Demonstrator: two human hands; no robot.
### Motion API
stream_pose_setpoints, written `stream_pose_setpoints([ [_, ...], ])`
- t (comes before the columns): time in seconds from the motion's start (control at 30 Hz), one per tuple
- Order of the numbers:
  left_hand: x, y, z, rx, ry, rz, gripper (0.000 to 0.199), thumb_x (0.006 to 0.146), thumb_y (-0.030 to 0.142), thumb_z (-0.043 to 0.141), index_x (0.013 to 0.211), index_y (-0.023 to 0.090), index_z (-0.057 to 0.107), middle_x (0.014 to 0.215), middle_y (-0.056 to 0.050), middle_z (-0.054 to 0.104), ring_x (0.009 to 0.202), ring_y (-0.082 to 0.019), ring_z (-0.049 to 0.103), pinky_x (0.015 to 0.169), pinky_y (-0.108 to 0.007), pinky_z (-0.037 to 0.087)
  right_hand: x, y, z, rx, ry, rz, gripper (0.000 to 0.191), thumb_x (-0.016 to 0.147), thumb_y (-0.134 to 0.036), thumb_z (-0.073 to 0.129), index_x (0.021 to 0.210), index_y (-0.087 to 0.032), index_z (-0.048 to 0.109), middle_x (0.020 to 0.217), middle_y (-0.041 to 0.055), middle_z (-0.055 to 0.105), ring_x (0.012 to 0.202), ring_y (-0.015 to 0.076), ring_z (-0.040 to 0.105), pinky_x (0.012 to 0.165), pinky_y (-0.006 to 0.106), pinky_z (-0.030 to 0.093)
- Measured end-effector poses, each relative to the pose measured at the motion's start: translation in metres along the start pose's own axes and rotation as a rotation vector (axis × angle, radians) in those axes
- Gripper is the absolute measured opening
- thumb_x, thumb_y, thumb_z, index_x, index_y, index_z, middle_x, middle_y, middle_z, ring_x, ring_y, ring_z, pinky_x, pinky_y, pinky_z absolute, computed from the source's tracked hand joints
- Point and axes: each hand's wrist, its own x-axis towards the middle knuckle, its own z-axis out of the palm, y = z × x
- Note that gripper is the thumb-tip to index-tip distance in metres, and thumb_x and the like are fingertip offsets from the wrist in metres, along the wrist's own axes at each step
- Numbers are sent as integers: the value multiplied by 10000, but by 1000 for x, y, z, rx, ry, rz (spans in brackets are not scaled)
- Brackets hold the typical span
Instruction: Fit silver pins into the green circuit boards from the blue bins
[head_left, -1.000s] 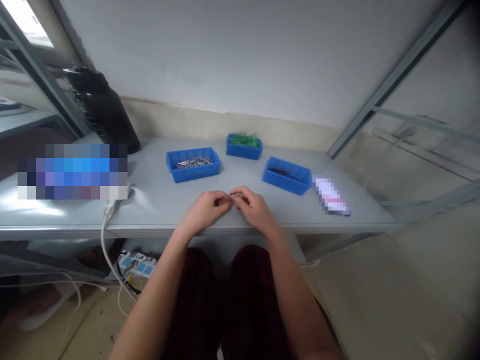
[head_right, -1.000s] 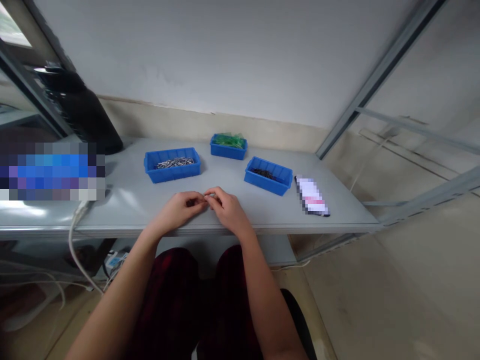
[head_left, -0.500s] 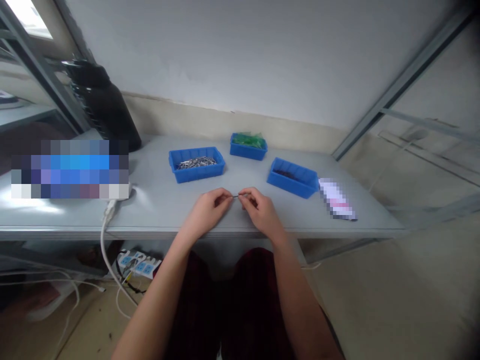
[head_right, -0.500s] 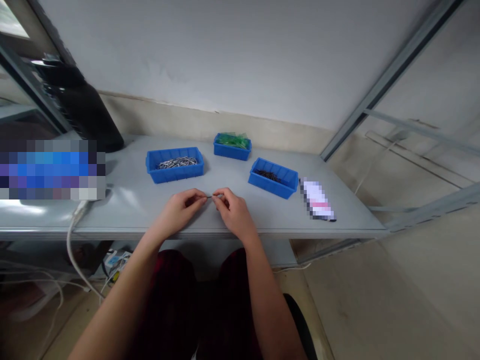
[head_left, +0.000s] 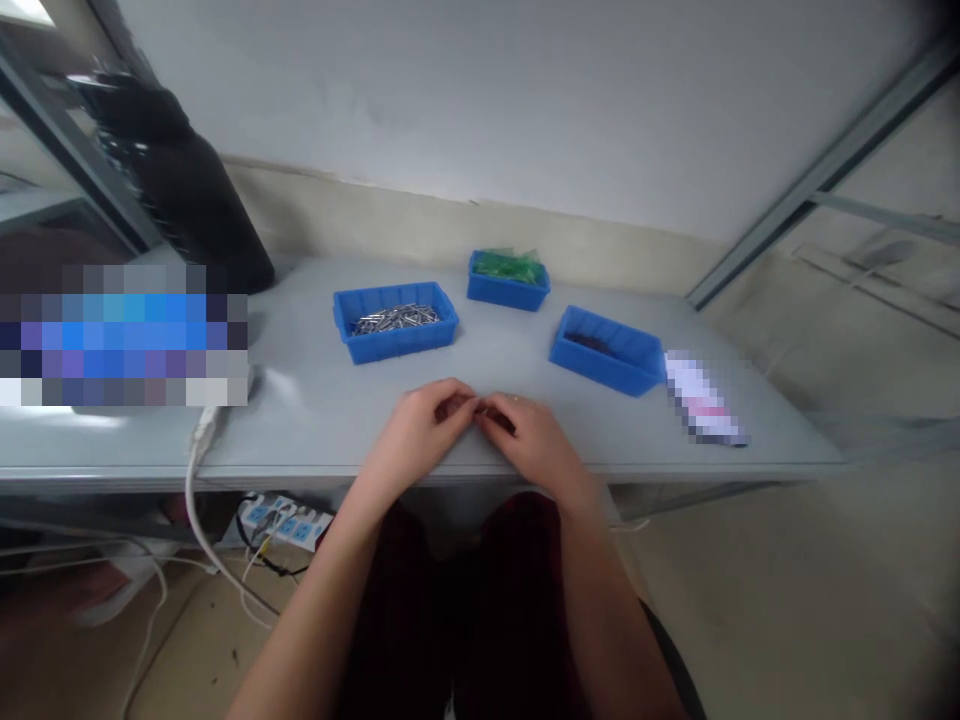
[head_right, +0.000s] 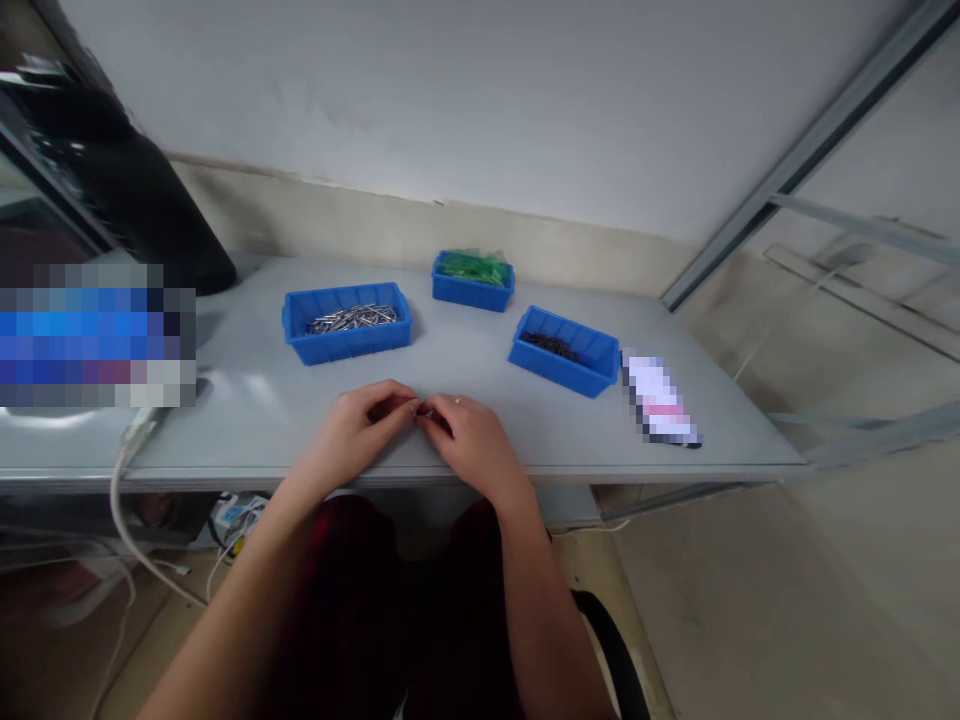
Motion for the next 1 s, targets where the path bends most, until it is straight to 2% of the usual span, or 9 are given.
stream_pose_setpoints([
  [0.2, -1, 0, -1, -30, 28, -1, 151, 912, 280, 543, 860, 193, 655, 843, 4, 704, 783, -148, 623, 743, -280, 448, -2, 1, 0, 46, 36, 11, 174, 970, -302, 506, 1014, -221, 653, 975, 40, 722, 904, 186, 658, 818, 310, 461],
  [0.4, -3, 3, -2, -51, 52, -20, 146, 903, 270, 539, 870, 184, 653, 824, -4, 700, 772, -155, 621, 739, -282, 452, -4, 1, 0, 84, 100, 29, 174, 975, -313, 479, 1044, -219, 608, 866, 19, 703, 801, 173, 647, 724, 284, 431],
  [0.6, -2, 4, -2, -45, 43, -19, 144, 898, 259, 528, 877, 185, 650, 820, -10, 703, 759, -163, 623, 731, -291, 459, -4, 0, 0, 105, 151, 60, 190, 986, -351, 447, 1044, -223, 575, 857, 29, 697, 753, 170, 639, 692, 278, 429],
  [1.0, -2, 1, 0, -17, 36, -25, 138, 898, 252, 528, 888, 193, 653, 826, -4, 707, 761, -162, 637, 720, -280, 456, -4, 1, 3, 34, 153, 78, 190, 987, -322, 432, 1066, -214, 568, 925, 61, 705, 817, 201, 656, 727, 299, 436],
])
